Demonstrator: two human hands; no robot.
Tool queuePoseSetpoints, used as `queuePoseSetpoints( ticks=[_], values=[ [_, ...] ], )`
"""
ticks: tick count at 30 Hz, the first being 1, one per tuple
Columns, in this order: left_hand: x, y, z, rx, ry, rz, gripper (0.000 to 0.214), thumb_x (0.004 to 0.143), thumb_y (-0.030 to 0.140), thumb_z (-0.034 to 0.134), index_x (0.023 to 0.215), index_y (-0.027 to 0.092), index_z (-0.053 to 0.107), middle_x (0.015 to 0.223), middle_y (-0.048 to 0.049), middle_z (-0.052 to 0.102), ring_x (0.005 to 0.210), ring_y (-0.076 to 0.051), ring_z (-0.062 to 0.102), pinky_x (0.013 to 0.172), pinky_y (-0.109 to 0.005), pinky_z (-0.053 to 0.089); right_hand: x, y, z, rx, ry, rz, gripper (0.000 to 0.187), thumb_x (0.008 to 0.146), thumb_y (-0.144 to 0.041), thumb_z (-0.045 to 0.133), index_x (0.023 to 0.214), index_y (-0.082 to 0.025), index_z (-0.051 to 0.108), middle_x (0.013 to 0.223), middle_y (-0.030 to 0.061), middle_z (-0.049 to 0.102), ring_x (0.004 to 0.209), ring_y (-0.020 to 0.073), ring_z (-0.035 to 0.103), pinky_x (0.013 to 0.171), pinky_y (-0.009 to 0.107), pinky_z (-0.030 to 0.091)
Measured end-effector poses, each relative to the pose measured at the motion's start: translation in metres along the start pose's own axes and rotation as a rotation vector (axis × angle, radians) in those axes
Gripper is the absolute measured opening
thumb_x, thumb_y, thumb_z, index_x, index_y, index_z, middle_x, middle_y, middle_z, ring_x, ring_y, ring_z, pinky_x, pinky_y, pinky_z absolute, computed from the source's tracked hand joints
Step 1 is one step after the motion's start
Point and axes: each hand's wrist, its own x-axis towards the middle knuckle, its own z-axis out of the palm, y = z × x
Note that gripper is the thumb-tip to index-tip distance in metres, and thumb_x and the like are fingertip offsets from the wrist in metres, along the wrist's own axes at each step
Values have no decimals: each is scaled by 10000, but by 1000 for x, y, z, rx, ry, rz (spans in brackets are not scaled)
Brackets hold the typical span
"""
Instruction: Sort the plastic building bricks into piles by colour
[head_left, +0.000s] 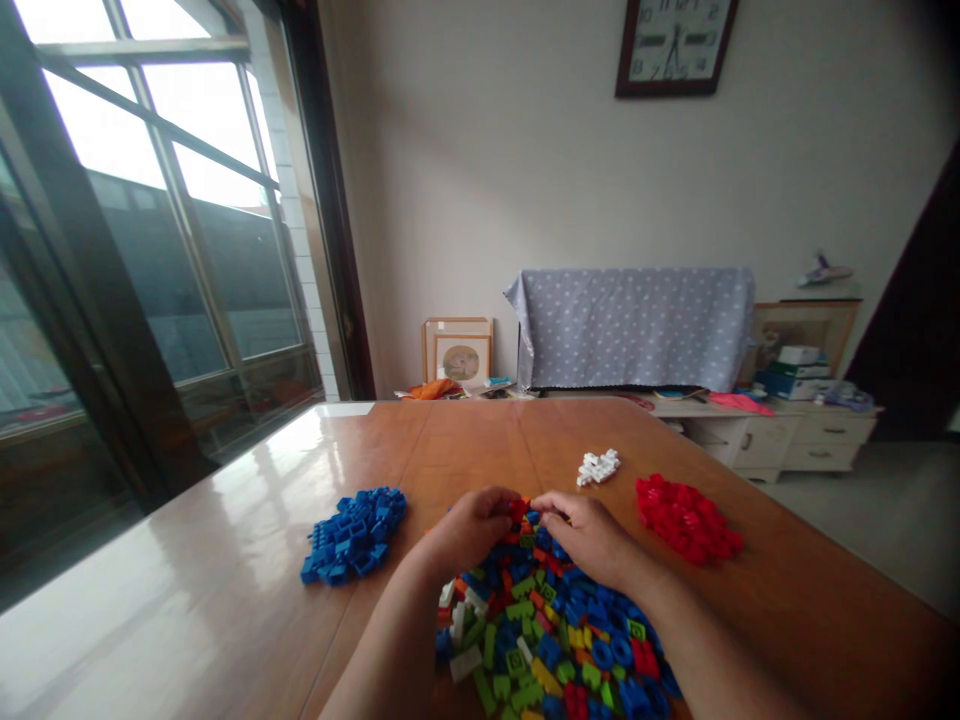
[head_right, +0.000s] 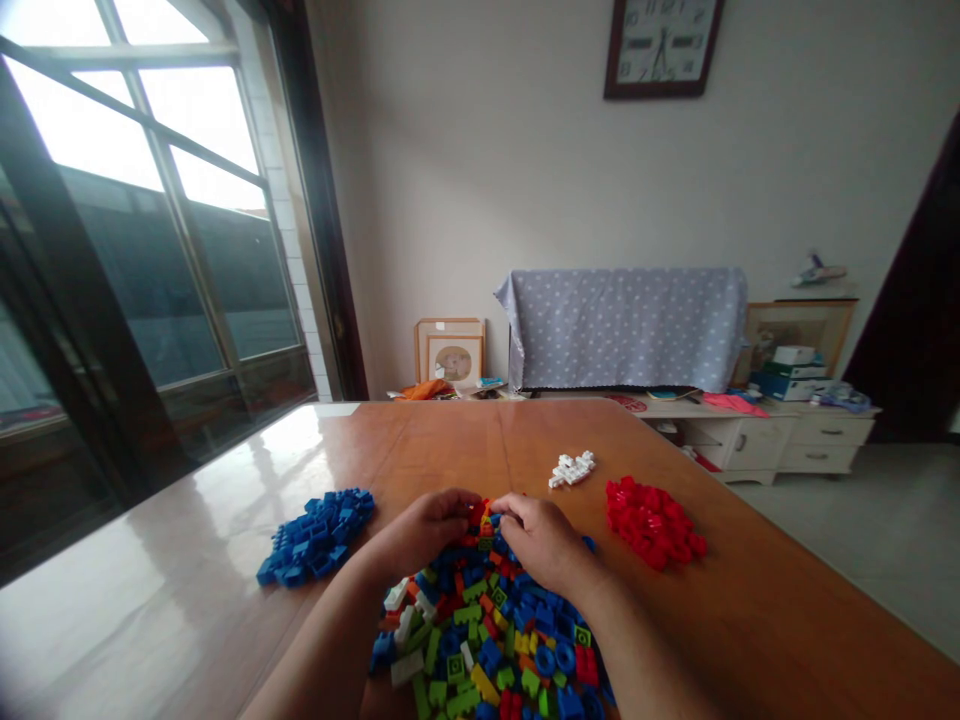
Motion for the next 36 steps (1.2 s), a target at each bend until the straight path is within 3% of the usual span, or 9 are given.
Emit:
queuePoseSetpoints(
  ticks=[5, 17, 23, 28, 36],
  values=[
    [-3, 6, -1, -144, -75, -5, 376, 779, 196, 599, 1139, 157, 702, 1038, -75, 719, 901, -187, 642, 839, -308, 498, -1, -1, 0, 0, -3, -7, 347, 850, -224, 509, 1111, -274, 733, 1041, 12, 759, 961, 221, 683, 860, 314, 510],
    [-5, 8, -10, -228, 145, -123, 319, 756, 254, 669, 1048, 128, 689, 992, -98, 702, 861, -179, 633, 806, -312, 474, -5, -8, 0, -131, -14, -69, 262, 860, -225, 488, 975, -238, 724, 924, 23, 745, 880, 208, 666, 792, 297, 491],
    [-6, 12, -10, -296, 200, -122, 360, 763, 339, 717, 1056, 132, 689, 979, -98, 706, 879, -189, 648, 819, -318, 481, -9, -18, 1, -165, -24, -98, 231, 867, -230, 509, 973, -253, 713, 921, 22, 740, 872, 209, 657, 804, 302, 477],
    [-5, 14, -11, -296, 312, -79, 329, 779, 333, 699, 1033, 125, 687, 1001, -115, 721, 894, -195, 664, 833, -311, 482, -11, -19, 2, -78, -46, -72, 221, 878, -249, 518, 984, -241, 711, 921, 18, 742, 864, 201, 662, 792, 297, 480],
    [-2, 6, -16, -206, 407, -101, 300, 811, 329, 642, 1025, 122, 669, 985, -127, 720, 816, -182, 660, 680, -257, 456, -11, -22, 0, 74, -80, 9, 215, 891, -324, 544, 986, -223, 709, 866, 1, 730, 812, 183, 641, 738, 283, 481]
  ],
)
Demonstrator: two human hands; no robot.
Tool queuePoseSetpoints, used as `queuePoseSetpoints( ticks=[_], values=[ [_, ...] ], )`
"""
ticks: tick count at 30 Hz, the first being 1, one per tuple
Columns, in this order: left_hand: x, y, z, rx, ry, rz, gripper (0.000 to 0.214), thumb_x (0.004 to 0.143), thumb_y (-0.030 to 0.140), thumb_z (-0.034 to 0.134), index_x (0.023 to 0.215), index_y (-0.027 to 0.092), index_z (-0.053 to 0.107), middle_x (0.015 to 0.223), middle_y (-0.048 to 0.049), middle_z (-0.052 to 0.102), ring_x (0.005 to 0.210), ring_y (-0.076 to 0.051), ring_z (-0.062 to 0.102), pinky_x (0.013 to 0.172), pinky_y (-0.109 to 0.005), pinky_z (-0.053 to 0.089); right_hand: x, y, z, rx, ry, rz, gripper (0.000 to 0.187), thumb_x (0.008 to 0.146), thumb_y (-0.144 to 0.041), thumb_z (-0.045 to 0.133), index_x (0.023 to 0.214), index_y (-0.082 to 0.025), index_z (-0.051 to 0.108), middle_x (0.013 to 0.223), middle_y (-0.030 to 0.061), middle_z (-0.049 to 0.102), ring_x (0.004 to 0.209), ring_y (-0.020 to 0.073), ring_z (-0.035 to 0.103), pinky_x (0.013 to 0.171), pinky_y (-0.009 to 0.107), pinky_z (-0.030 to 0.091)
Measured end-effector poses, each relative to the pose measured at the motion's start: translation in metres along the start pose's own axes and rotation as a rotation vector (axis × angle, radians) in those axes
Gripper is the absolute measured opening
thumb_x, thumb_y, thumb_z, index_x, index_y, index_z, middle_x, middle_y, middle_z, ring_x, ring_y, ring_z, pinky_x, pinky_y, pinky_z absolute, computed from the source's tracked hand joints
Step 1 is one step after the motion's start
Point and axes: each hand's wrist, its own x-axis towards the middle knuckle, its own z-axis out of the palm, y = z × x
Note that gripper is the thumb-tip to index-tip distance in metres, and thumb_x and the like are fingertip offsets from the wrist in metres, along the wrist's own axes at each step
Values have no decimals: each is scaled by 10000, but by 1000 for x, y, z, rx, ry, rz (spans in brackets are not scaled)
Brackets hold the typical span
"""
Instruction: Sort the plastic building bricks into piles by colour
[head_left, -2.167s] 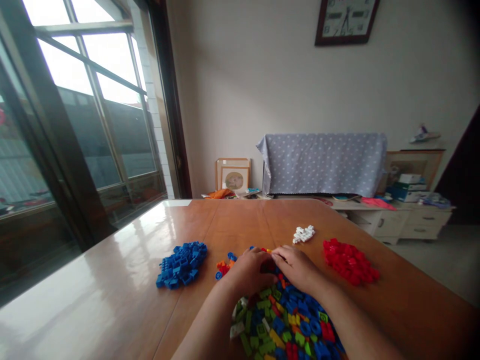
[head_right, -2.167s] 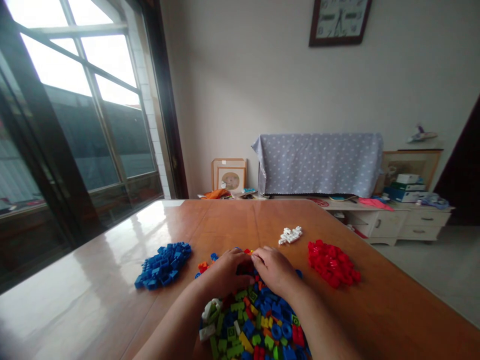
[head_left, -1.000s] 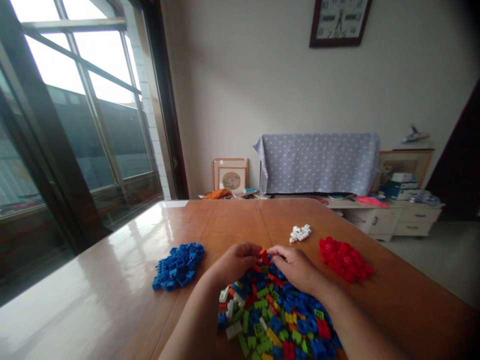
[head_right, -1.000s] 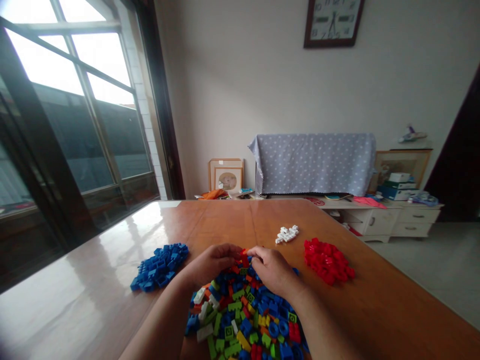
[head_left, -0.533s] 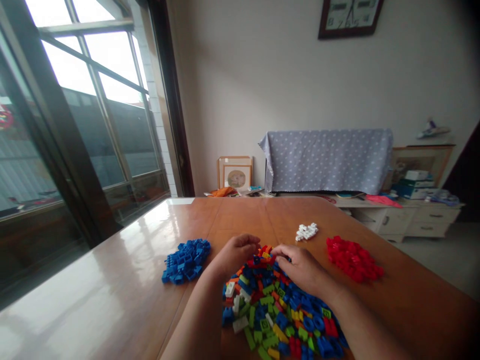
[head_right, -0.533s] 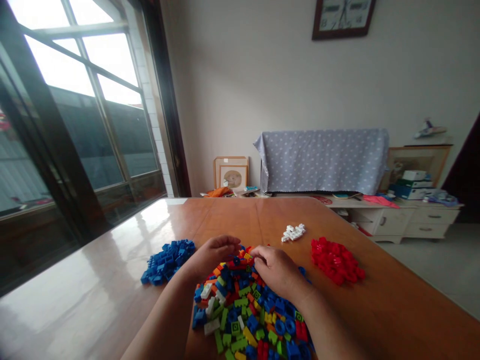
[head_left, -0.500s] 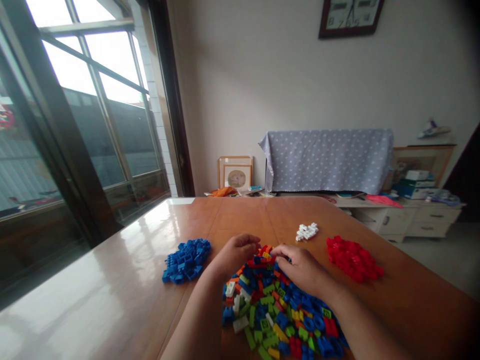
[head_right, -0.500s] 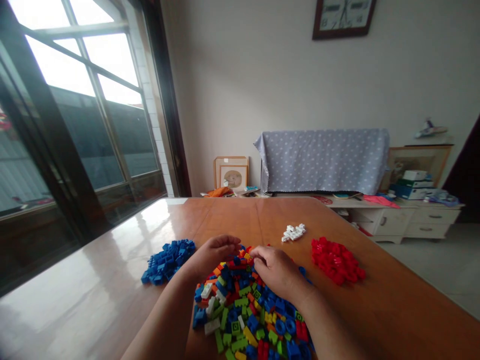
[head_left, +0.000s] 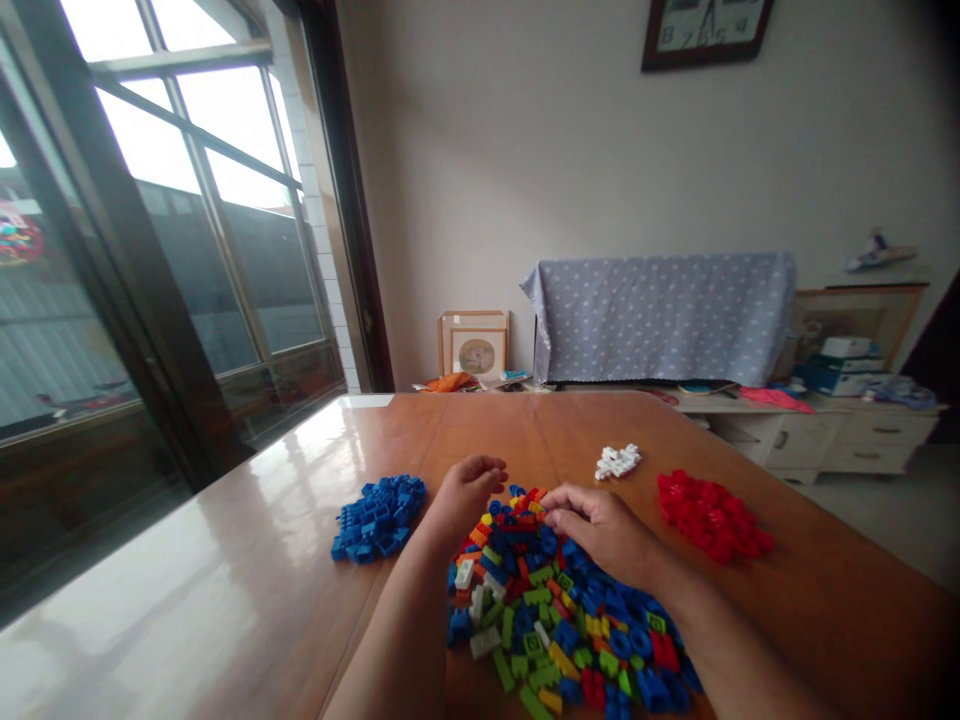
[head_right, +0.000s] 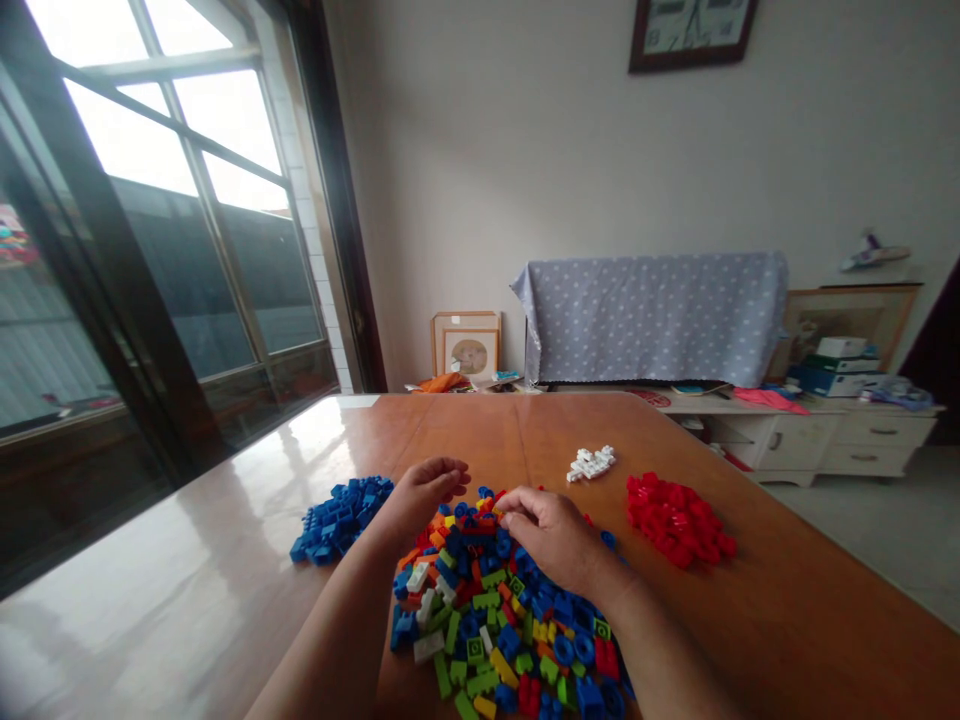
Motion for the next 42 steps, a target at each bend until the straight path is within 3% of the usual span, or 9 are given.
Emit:
queuePoseSetpoints(
  ticks=[12, 21, 24, 27, 29, 32, 36, 39, 42],
  values=[
    [-1, 1, -1, 35, 21, 15, 292, 818, 321, 630, 1025, 118, 664, 952, -123, 721, 810, -183, 656, 713, -272, 484, -4, -5, 1, -68, 24, -88, 206, 898, -264, 530, 1014, -228, 697, 888, 10, 719, 817, 180, 645, 744, 287, 487],
    [6, -7, -7, -21, 92, 47, 316, 786, 380, 663, 965, 118, 676, 905, -115, 721, 771, -175, 652, 715, -270, 480, -17, -46, 31, -303, -30, -451, 309, 784, -117, 618, 1032, -274, 715, 1199, 38, 666, 1165, 236, 541, 1048, 416, 393],
    [8, -8, -10, -10, 120, 36, 314, 790, 388, 655, 939, 114, 680, 877, -111, 718, 753, -168, 643, 709, -265, 474, -14, -39, 31, -301, -14, -400, 314, 809, -131, 584, 1053, -277, 720, 1167, 48, 683, 1140, 244, 563, 1045, 424, 396],
    [6, -7, -9, 47, 98, 8, 305, 795, 369, 649, 954, 112, 686, 861, -99, 715, 740, -164, 636, 699, -262, 477, -7, -19, 12, -244, 66, -232, 293, 854, -183, 532, 1073, -255, 713, 1130, 60, 696, 1084, 238, 604, 984, 384, 447],
    [2, -5, -6, 104, 42, 3, 313, 790, 358, 661, 990, 120, 696, 887, -90, 717, 758, -164, 635, 703, -260, 480, -2, -3, -5, -190, 162, -120, 255, 870, -247, 523, 1042, -235, 711, 1054, 57, 717, 1008, 236, 638, 908, 364, 486],
    [-8, 0, -1, 159, -120, 9, 387, 770, 371, 703, 1071, 128, 698, 995, -99, 718, 846, -181, 644, 750, -266, 488, 1, 17, -24, -113, 190, -10, 255, 876, -321, 533, 1045, -217, 693, 998, 47, 730, 941, 228, 660, 853, 348, 508],
    [-18, 5, 2, 310, -307, 36, 454, 709, 375, 760, 1115, 179, 710, 1045, -99, 712, 925, -240, 649, 796, -315, 508, 3, 31, -31, -103, 181, 15, 243, 859, -324, 550, 1020, -214, 694, 962, 32, 735, 906, 217, 665, 823, 332, 511],
    [-18, 2, 2, 459, -311, 122, 565, 616, 301, 820, 1166, 254, 701, 1138, -83, 688, 1017, -281, 634, 888, -367, 498, 4, 35, -28, -121, 184, 20, 250, 854, -304, 534, 1020, -207, 693, 965, 34, 733, 909, 213, 663, 817, 328, 508],
    [-16, -3, 4, 532, -327, 138, 592, 573, 256, 827, 1152, 264, 707, 1103, -77, 695, 979, -283, 641, 886, -382, 500, 5, 35, -24, -162, 163, 19, 249, 826, -262, 533, 996, -190, 701, 965, 46, 730, 907, 209, 659, 837, 328, 498]
  ],
)
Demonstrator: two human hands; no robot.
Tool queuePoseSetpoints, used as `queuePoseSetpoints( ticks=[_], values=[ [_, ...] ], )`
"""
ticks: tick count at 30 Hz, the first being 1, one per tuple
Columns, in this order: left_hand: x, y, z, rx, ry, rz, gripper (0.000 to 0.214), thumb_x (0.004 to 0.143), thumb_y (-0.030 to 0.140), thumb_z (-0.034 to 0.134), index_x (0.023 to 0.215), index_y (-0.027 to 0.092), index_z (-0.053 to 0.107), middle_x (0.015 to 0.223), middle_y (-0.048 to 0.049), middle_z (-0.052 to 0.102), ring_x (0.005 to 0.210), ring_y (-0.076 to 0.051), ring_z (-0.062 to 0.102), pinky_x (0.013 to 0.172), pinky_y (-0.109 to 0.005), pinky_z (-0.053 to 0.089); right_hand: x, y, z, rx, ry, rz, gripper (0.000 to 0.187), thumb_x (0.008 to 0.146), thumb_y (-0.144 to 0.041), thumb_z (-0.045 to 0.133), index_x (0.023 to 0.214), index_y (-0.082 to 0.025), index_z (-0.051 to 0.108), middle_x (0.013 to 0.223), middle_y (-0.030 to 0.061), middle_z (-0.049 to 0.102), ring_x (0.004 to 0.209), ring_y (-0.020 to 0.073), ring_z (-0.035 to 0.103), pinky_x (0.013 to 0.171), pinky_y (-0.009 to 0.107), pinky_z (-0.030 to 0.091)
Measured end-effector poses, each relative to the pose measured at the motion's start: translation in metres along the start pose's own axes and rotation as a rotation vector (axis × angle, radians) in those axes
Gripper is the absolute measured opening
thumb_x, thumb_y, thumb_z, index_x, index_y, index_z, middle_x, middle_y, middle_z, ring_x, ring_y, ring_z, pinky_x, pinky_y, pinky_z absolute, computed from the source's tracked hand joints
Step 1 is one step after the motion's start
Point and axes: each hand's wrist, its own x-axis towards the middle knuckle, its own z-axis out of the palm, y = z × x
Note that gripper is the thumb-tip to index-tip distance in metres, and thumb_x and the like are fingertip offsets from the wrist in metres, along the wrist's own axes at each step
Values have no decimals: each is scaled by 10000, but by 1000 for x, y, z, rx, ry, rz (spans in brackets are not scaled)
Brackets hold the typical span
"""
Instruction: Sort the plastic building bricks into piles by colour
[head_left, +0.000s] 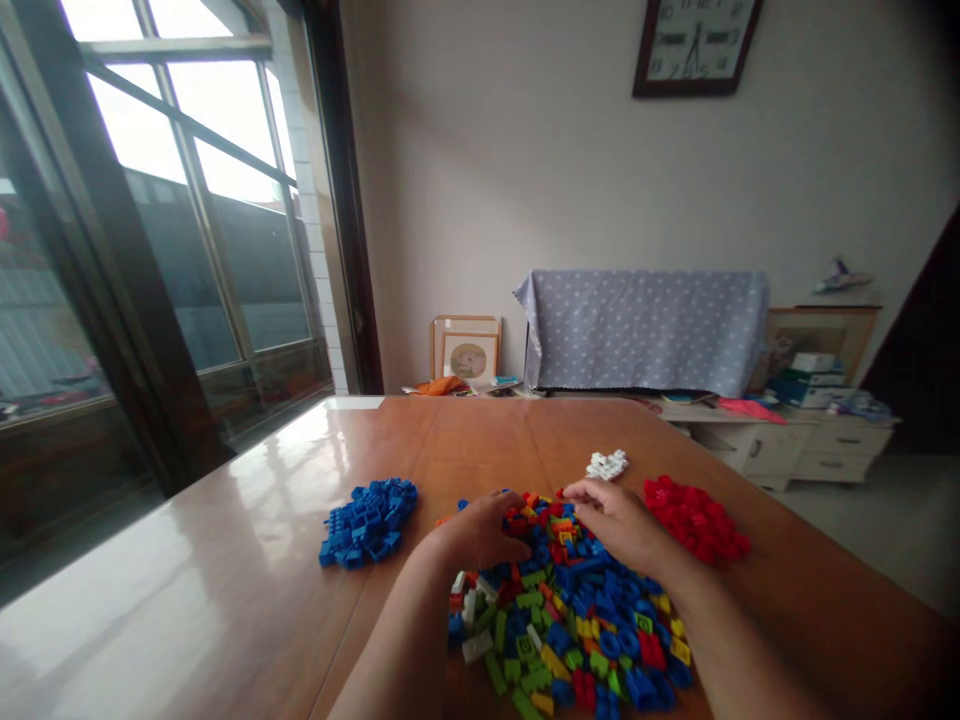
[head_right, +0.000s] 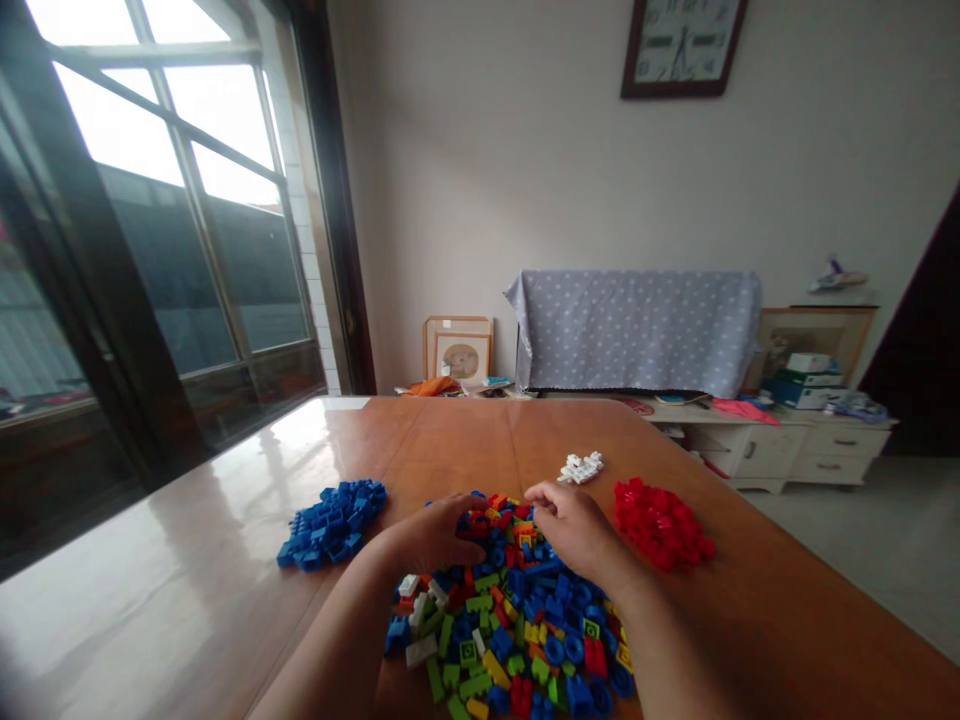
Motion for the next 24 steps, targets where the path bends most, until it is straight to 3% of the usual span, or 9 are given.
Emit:
queuePoseSetpoints(
  ticks=[3, 7, 12, 16, 24],
  values=[
    [2, -3, 2, -20, -36, -12, 533, 597, 254, 791, 1125, 258, 715, 1014, -67, 712, 901, -265, 646, 816, -357, 508, -1, -4, 2, -33, -32, -24, 232, 800, -220, 530, 944, -190, 709, 948, 43, 724, 898, 200, 647, 830, 310, 484],
    [0, -1, -3, 19, 0, 6, 439, 605, 220, 747, 1044, 240, 727, 990, -62, 703, 878, -247, 628, 772, -322, 490, -6, -9, -6, -40, -104, 2, 162, 787, -200, 532, 851, -192, 680, 749, -4, 666, 698, 153, 580, 635, 238, 432],
    [-2, 5, -9, 204, -37, 46, 282, 629, 209, 710, 909, 233, 717, 946, -46, 682, 858, -221, 596, 738, -287, 450, -17, -10, -23, -6, -322, 67, 97, 749, -194, 582, 806, -194, 661, 611, -46, 556, 561, 108, 458, 516, 198, 312],
    [-2, 5, -9, 326, -44, 43, 266, 616, 217, 712, 881, 236, 714, 978, -56, 650, 921, -243, 577, 763, -297, 436, -25, -14, -25, -32, -478, 120, 161, 703, -176, 614, 845, -202, 686, 580, -57, 531, 527, 98, 422, 476, 197, 248],
    [1, 6, -6, 367, -41, 8, 168, 623, 214, 699, 790, 207, 715, 907, -68, 653, 823, -222, 586, 691, -278, 409, -25, -17, -15, -145, -415, 53, 101, 708, -201, 638, 790, -210, 695, 627, -38, 570, 560, 111, 458, 478, 216, 236]
  ],
)
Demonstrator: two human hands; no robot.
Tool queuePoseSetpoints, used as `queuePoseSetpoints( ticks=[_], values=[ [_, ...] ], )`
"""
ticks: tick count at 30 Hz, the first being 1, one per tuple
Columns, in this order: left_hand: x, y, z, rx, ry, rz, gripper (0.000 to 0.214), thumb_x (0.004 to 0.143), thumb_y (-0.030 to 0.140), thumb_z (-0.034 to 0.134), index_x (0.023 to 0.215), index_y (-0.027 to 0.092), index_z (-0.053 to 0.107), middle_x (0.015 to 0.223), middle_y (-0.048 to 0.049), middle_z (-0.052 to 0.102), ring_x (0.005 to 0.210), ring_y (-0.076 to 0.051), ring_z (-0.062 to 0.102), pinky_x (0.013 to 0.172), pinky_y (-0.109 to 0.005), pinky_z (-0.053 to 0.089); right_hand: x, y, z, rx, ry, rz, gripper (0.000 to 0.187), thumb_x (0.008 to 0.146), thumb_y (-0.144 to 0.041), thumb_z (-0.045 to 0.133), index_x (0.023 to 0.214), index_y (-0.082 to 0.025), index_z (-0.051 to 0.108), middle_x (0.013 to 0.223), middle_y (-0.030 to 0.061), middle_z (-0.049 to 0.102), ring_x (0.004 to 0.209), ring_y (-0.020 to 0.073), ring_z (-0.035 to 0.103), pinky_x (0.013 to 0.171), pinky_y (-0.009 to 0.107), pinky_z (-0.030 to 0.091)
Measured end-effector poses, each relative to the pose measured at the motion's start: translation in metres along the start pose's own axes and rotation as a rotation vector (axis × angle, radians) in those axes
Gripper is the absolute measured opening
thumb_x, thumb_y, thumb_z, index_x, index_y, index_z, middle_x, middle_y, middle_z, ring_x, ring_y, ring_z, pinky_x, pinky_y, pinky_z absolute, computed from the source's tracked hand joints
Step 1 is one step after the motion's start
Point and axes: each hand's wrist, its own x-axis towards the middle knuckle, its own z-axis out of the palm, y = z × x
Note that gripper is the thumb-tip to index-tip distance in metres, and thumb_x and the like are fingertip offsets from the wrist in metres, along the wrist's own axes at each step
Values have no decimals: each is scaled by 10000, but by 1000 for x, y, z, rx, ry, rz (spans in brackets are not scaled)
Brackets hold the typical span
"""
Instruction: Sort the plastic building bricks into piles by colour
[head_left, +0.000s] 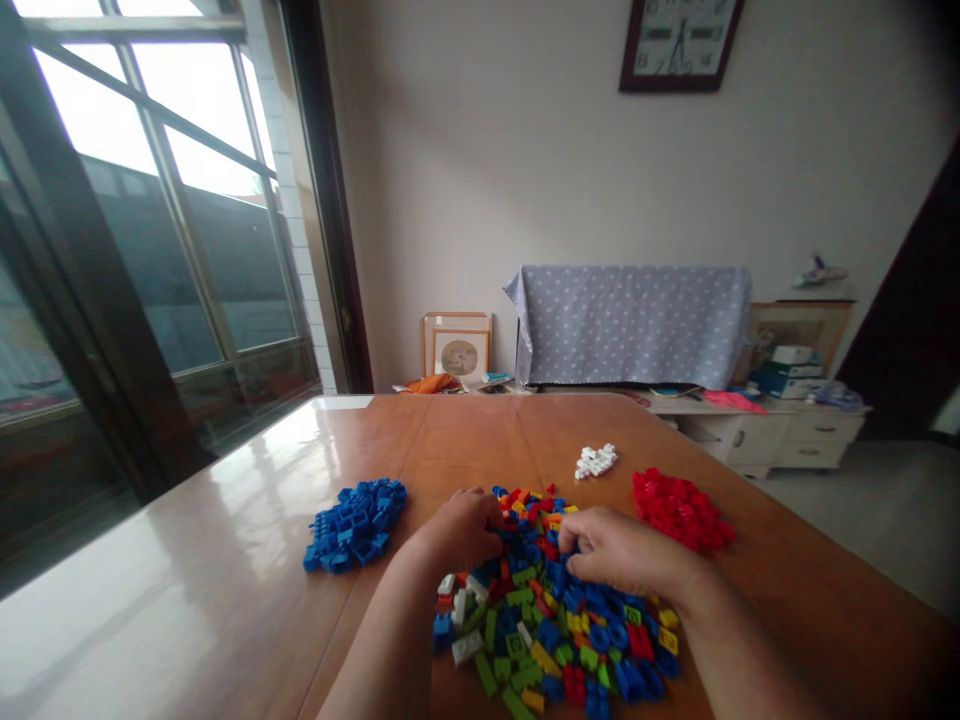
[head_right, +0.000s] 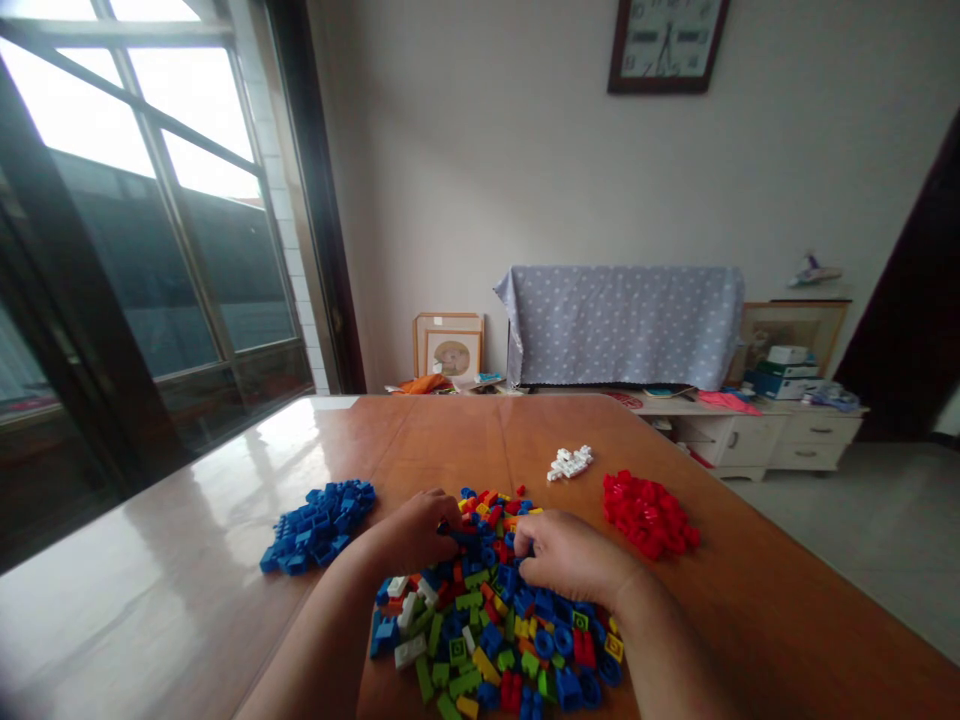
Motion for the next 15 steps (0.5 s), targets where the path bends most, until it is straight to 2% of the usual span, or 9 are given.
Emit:
queuePoseSetpoints(
  ticks=[4, 7, 10, 15],
  values=[
    [1, -1, 0, -99, 44, 4, 181, 641, 181, 669, 811, 205, 726, 906, -54, 669, 801, -199, 587, 710, -268, 417, 2, 0, -3, 38, 35, -14, 84, 755, -251, 632, 766, -203, 699, 641, -29, 595, 597, 125, 495, 503, 216, 280],
    [2, -3, 2, -246, 86, -16, 191, 683, 176, 632, 858, 189, 708, 816, -29, 659, 734, -170, 570, 647, -244, 403, 6, -4, -7, 116, 131, -33, 113, 786, -286, 623, 762, -194, 684, 663, -24, 597, 627, 131, 506, 541, 217, 332],
    [4, 1, 5, -487, 148, -29, 178, 735, 199, 614, 904, 172, 664, 745, -2, 617, 663, -133, 526, 577, -217, 365, 12, -13, -5, 262, 231, -26, 160, 830, -331, 591, 812, -191, 665, 685, -26, 594, 638, 129, 509, 571, 225, 370],
    [11, 16, 11, -807, 178, -25, 159, 764, 256, 657, 871, 153, 600, 699, 24, 557, 591, -87, 451, 546, -201, 338, 24, -21, 9, 568, 266, 20, 228, 868, -388, 568, 932, -180, 637, 702, -23, 620, 623, 126, 546, 598, 243, 425]
  ],
)
